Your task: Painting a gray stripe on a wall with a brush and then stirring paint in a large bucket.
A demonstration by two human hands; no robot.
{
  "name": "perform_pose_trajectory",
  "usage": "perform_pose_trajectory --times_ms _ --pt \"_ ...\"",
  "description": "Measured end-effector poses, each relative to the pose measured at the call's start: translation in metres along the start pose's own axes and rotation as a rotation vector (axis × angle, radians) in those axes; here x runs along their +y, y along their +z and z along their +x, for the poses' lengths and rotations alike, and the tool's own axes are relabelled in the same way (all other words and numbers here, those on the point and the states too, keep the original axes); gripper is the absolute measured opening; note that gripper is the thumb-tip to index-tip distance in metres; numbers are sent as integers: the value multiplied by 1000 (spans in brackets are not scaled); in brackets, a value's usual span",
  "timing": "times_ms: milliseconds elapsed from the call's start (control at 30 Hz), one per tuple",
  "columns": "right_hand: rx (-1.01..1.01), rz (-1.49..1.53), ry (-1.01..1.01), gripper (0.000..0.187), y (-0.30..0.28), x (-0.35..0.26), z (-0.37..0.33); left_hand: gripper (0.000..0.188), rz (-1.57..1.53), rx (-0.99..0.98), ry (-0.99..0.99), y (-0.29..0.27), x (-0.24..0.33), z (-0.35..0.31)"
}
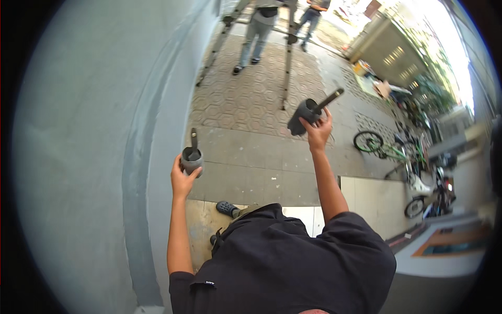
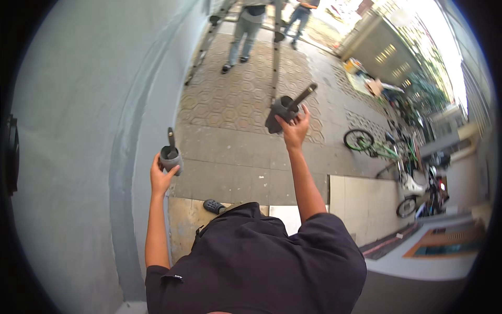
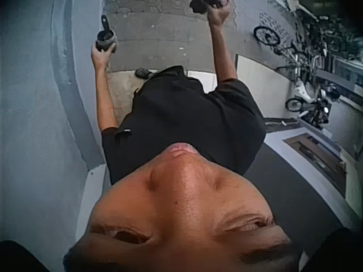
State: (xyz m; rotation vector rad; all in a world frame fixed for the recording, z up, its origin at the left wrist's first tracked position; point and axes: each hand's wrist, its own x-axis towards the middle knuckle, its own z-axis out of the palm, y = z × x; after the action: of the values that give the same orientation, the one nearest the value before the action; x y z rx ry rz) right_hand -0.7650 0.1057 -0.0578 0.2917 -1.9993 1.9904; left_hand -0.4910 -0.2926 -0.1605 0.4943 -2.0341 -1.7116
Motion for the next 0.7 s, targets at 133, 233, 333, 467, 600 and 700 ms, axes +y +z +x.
perform_pose_trajectory --times_ms 133,233,333,467,600,700 --pt "75 -110 -139 128 -63 -24 49 75 -79 -118 -74 22 21 10" --pt "151 -306 -221 132 -110 -44 81 73 -85 -162 -36 44 44 10" --pt "171 -354 -258 127 -129 -56 96 75 -135 -191 -18 38 40 12" --pt "170 -381 -253 97 -119 -59 94 77 -138 -117 -78 19 13 -17" --pt "65 -216 -144 72 -86 -37 70 78 -85 -2 -178 -15 -7 -75" --pt "41 -69 -100 54 -49 -23 44 80 -101 97 -274 -53 -14 -116"
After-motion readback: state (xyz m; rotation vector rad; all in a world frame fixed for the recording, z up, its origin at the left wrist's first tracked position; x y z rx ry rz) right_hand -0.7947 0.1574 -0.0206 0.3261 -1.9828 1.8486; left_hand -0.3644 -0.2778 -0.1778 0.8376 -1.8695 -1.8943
